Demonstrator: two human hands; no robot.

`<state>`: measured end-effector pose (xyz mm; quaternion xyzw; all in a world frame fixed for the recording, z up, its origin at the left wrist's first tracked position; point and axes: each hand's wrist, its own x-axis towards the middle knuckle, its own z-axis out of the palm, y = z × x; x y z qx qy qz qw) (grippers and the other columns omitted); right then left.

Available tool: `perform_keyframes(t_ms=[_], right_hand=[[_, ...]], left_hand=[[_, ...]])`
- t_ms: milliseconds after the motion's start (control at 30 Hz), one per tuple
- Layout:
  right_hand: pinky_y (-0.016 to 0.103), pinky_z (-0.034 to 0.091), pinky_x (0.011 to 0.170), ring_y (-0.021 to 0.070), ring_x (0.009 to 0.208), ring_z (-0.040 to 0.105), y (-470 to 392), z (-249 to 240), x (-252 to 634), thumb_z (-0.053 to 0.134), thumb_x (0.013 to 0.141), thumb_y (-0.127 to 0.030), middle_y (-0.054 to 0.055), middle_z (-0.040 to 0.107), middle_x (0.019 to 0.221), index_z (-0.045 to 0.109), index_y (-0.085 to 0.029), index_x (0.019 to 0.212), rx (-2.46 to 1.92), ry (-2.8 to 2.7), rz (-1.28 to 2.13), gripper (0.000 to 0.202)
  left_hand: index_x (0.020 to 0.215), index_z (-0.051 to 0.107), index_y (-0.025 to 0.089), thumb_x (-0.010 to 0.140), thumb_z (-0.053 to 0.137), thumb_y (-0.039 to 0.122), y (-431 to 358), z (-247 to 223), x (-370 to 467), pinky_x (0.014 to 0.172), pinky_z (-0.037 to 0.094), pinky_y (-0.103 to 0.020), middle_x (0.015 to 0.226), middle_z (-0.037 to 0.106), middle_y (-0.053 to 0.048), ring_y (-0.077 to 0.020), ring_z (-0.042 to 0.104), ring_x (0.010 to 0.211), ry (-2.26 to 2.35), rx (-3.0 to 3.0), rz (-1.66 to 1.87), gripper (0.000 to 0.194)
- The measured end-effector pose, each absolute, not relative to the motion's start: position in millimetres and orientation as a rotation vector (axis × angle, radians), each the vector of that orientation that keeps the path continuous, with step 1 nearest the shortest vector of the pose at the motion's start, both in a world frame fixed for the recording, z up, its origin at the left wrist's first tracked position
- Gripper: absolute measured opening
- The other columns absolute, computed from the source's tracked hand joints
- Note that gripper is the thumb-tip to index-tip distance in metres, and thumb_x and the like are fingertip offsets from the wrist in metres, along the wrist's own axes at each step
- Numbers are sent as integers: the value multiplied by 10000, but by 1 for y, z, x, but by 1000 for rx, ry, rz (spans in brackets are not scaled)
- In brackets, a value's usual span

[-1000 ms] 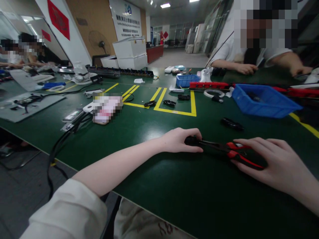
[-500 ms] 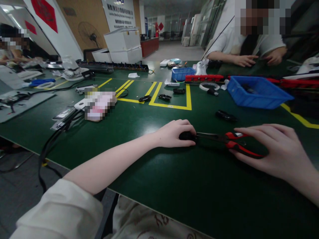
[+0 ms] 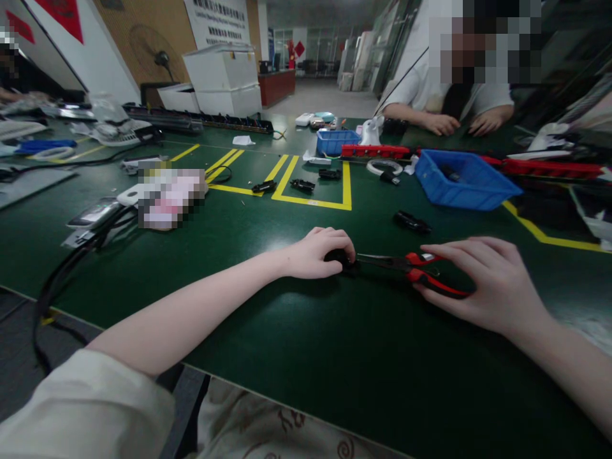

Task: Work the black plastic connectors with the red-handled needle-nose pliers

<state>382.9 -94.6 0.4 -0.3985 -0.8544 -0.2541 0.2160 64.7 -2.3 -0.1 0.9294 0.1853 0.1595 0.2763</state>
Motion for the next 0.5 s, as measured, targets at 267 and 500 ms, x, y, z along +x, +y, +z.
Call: perform_keyframes(t_ms=[267,500], right_hand=[[535,448,880,337,922,661,-99,2,378,646,879,-425,106,705,1000,556,-273,1333,-1163,-2383,-606,487],[462,442,870,285,891,659,-96,3,379,647,887,-445,112,702,974,589,-165,1237,-1060,-2408,-743,452]], left_hand=[[1086,559,214,830,591,262,-5,2,64,1163,276,-442,1134,646,-28,-231,568,1149,489,2468,445,263],[1125,553,214,841,704,361,-7,-4,65,1139,308,-456,1218,631,-58,-253,562,1197,530,2523,566,353]])
